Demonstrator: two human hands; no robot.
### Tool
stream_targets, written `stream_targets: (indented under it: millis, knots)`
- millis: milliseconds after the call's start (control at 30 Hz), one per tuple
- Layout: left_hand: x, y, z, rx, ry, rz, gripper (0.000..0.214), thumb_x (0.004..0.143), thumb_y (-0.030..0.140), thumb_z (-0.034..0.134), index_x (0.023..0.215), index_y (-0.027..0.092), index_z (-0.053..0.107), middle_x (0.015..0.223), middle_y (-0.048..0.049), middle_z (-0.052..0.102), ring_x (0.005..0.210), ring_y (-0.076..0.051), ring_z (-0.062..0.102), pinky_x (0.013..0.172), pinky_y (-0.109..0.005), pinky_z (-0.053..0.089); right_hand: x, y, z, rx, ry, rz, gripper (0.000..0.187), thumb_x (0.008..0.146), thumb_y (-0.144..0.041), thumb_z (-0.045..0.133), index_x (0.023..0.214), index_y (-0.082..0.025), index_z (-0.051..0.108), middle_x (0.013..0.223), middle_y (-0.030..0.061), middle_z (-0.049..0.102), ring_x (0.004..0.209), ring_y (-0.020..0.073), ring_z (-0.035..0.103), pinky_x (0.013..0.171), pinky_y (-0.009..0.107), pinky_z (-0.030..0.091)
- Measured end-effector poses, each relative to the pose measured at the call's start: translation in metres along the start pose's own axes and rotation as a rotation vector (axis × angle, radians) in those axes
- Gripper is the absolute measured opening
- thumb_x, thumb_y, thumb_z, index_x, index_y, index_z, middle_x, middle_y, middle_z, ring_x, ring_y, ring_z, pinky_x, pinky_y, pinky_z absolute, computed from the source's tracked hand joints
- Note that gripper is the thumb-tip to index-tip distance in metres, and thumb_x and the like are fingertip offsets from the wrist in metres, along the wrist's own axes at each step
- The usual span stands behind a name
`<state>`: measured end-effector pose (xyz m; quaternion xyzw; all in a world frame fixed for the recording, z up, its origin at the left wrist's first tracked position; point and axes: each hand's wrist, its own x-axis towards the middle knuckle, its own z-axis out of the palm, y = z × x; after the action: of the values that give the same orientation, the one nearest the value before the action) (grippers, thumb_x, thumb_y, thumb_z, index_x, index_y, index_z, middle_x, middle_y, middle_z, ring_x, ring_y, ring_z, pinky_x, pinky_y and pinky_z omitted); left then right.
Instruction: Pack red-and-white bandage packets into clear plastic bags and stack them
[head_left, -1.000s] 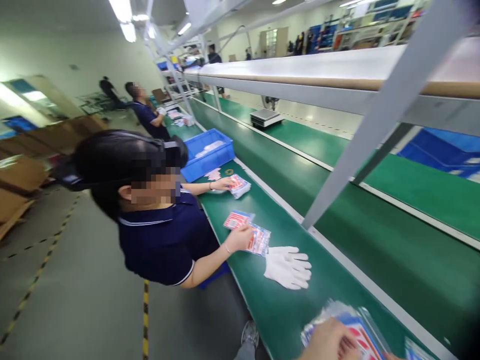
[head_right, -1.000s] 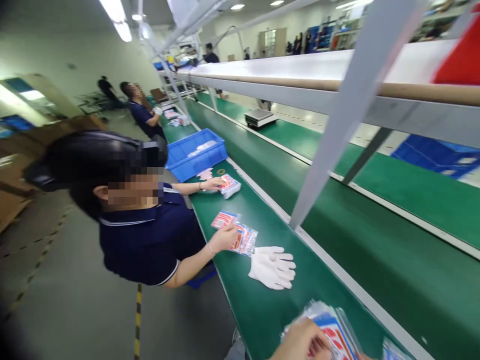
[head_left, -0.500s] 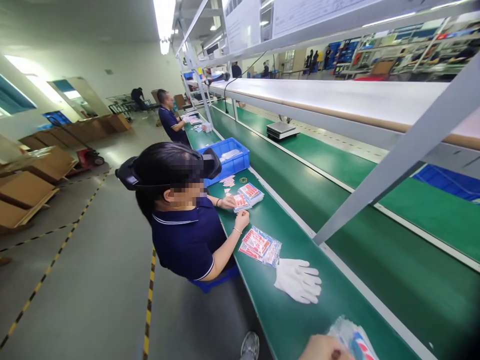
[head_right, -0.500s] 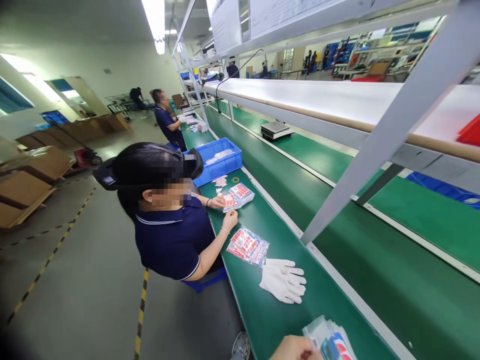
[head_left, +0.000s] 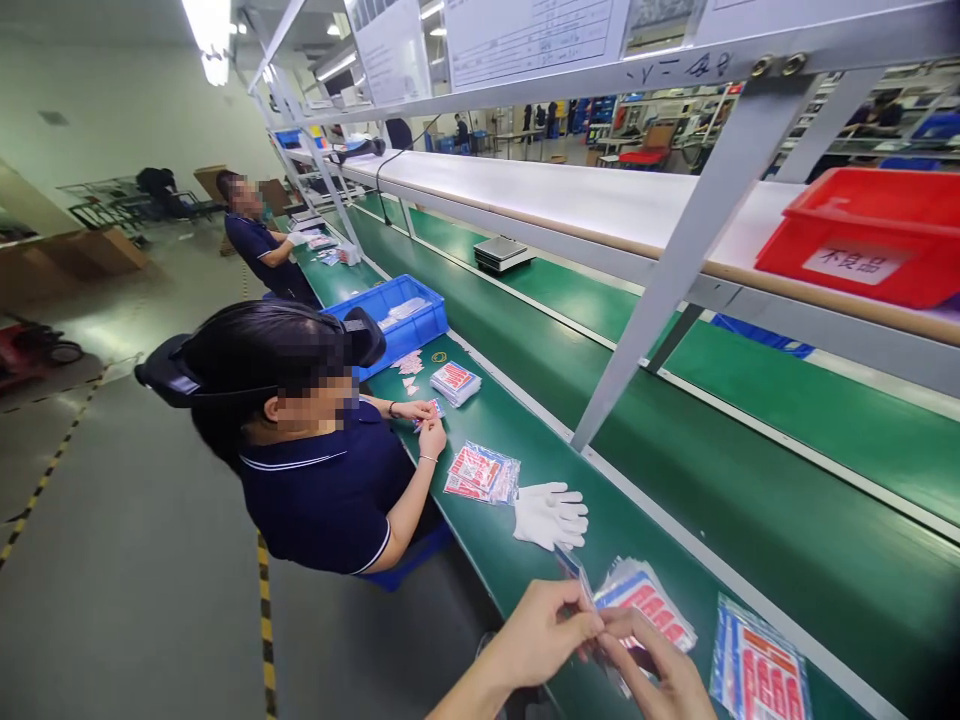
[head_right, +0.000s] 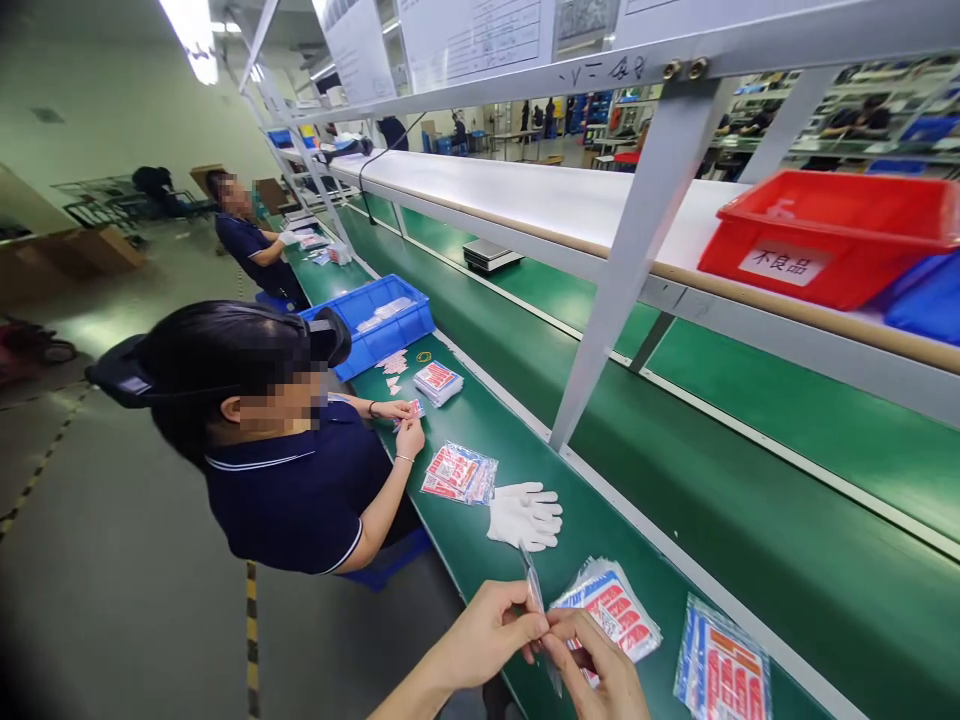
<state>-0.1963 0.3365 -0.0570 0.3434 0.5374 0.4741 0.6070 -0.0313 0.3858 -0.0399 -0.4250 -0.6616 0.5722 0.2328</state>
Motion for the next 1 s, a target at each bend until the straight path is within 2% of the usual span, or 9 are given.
stream_targets:
  millis: [133,367,467,567,667,733,867,933,1000]
  knots:
    - [-0.008,0.017,0.001,0.039,-0.037,0.006,0.024,0.086,0.035,0.063,0.073,0.016,0.058,0.062,0.0008,0.059,0.056,-0.013,0.058,0.057,-0.025,0.048,-0.001,-0.005,0.003,0.133,-0.048,0.064,0.043,0.088,-0.061,0.059,0.07,-0.023,0.067,0.089,0.0065,0.072,0.085,0.023,0.067,0.073,0.028,0.054]
    - [-0.013,0.026,0.004,0.008,-0.059,-0.001,0.029,0.087,0.041,0.065,0.074,0.016,0.059,0.063,0.0008,0.058,0.055,-0.012,0.057,0.056,-0.025,0.05,-0.007,-0.004,-0.003,0.229,-0.119,0.083,0.036,0.092,-0.055,0.058,0.076,-0.024,0.065,0.083,0.0033,0.067,0.081,0.0216,0.062,0.075,0.029,0.051]
    - [-0.017,0.033,0.004,-0.091,-0.122,-0.016,0.033,0.084,0.046,0.068,0.074,0.016,0.059,0.066,-0.0016,0.061,0.058,-0.014,0.061,0.06,-0.027,0.053,-0.01,-0.01,-0.009,0.225,-0.037,0.1,0.034,0.09,-0.054,0.06,0.076,-0.024,0.064,0.085,0.0025,0.066,0.078,0.0197,0.061,0.068,0.026,0.051]
    - [-0.023,0.041,0.006,-0.096,-0.151,-0.041,0.029,0.083,0.041,0.066,0.071,0.017,0.056,0.069,-0.003,0.064,0.059,-0.014,0.061,0.059,-0.027,0.054,-0.014,-0.014,-0.013,0.149,0.092,0.081,0.033,0.091,-0.054,0.059,0.078,-0.024,0.063,0.086,0.0022,0.066,0.076,0.0184,0.061,0.064,0.024,0.052]
    - [-0.029,0.053,0.011,0.138,0.003,-0.055,0.021,0.086,0.03,0.056,0.068,0.02,0.049,0.061,0.001,0.06,0.051,-0.012,0.055,0.051,-0.023,0.046,-0.019,-0.007,-0.012,-0.085,0.192,-0.053,0.023,0.093,-0.047,0.057,0.088,-0.025,0.063,0.088,0.0035,0.069,0.078,0.0185,0.065,0.066,0.024,0.055]
    - [-0.033,0.064,0.015,0.336,0.117,-0.009,0.02,0.086,0.024,0.05,0.066,0.021,0.046,0.058,0.0026,0.057,0.051,-0.012,0.053,0.05,-0.021,0.04,-0.021,0.003,-0.011,-0.289,0.192,-0.221,0.015,0.097,-0.036,0.052,0.099,-0.026,0.063,0.097,0.0056,0.071,0.082,0.018,0.068,0.068,0.024,0.057]
    - [-0.042,0.085,0.028,0.701,0.247,0.118,0.022,0.085,0.02,0.049,0.064,0.021,0.043,0.056,0.0033,0.053,0.052,-0.012,0.048,0.051,-0.025,0.029,-0.019,0.017,-0.014,-0.714,0.025,-0.522,0.04,0.095,-0.015,0.035,0.116,-0.03,0.066,0.106,0.0091,0.07,0.07,0.016,0.07,0.05,0.021,0.052]
    - [-0.046,0.091,0.038,0.851,0.259,0.147,0.021,0.084,0.02,0.049,0.064,0.021,0.044,0.057,0.0015,0.058,0.053,-0.014,0.052,0.052,-0.028,0.026,-0.017,0.015,-0.018,-0.804,-0.036,-0.536,0.043,0.092,-0.013,0.036,0.116,-0.029,0.068,0.099,0.0092,0.071,0.06,0.0163,0.068,0.045,0.023,0.049]
    - [-0.048,0.089,0.05,0.974,0.229,0.162,0.017,0.084,0.019,0.051,0.067,0.021,0.051,0.065,-0.003,0.068,0.059,-0.019,0.062,0.054,-0.03,0.027,-0.018,0.008,-0.024,-0.738,-0.119,-0.475,0.038,0.094,-0.018,0.039,0.113,-0.027,0.071,0.091,0.0089,0.073,0.064,0.0195,0.07,0.053,0.027,0.056]
